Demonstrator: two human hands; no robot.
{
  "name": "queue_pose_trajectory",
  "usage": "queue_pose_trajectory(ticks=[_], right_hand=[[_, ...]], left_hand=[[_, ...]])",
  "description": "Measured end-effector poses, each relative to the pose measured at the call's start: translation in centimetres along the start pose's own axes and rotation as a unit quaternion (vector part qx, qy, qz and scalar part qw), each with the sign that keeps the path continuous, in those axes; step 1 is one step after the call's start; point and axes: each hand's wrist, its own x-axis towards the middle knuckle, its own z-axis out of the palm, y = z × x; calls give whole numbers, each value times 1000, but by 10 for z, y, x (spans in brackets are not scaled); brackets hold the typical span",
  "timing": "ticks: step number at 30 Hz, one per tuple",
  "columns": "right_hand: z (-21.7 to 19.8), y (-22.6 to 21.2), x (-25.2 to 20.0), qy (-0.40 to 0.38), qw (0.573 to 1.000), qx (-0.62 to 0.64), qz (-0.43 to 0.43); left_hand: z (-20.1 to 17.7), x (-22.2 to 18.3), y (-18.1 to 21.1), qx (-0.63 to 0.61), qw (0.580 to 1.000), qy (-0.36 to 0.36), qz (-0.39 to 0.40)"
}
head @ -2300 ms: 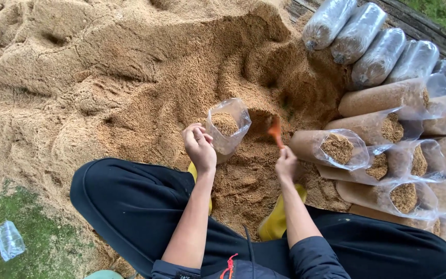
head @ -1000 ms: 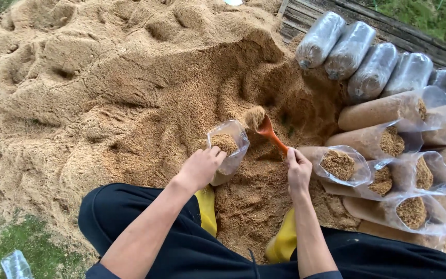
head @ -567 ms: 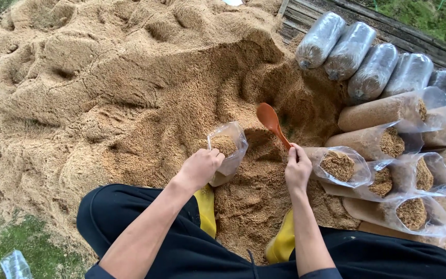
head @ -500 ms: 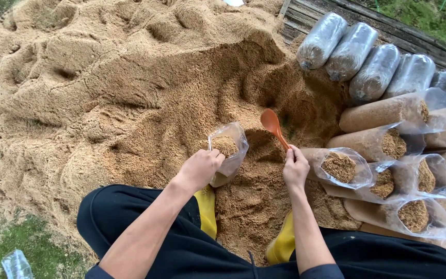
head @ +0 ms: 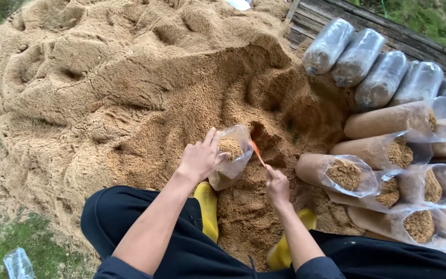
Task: Scooping granular material into small plastic bags using a spoon from a large pile.
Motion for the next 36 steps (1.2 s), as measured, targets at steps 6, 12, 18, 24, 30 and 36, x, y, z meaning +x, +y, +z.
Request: queue_pose_trajectory(ticks=[6, 12, 18, 24, 30, 36], right_hand=[[-10, 11, -3, 88, 990, 68, 81], [4, 44, -7, 117, 972, 78, 187], [58, 112, -10, 1, 963, 104, 249], [34, 98, 1, 94, 920, 273, 263], [-33, 7, 9, 98, 920, 318, 208], [-92, -63, 18, 107, 932, 332, 98]], left_hand=[[12, 12, -1, 23, 999, -4, 43], [-28, -7, 7, 39, 997, 2, 71], [9, 0, -7, 57, 993, -3, 106], [62, 19, -26, 37, 985, 84, 144], [62, 22, -18, 98, 978, 120, 143], [79, 30, -22, 104, 975, 140, 137]])
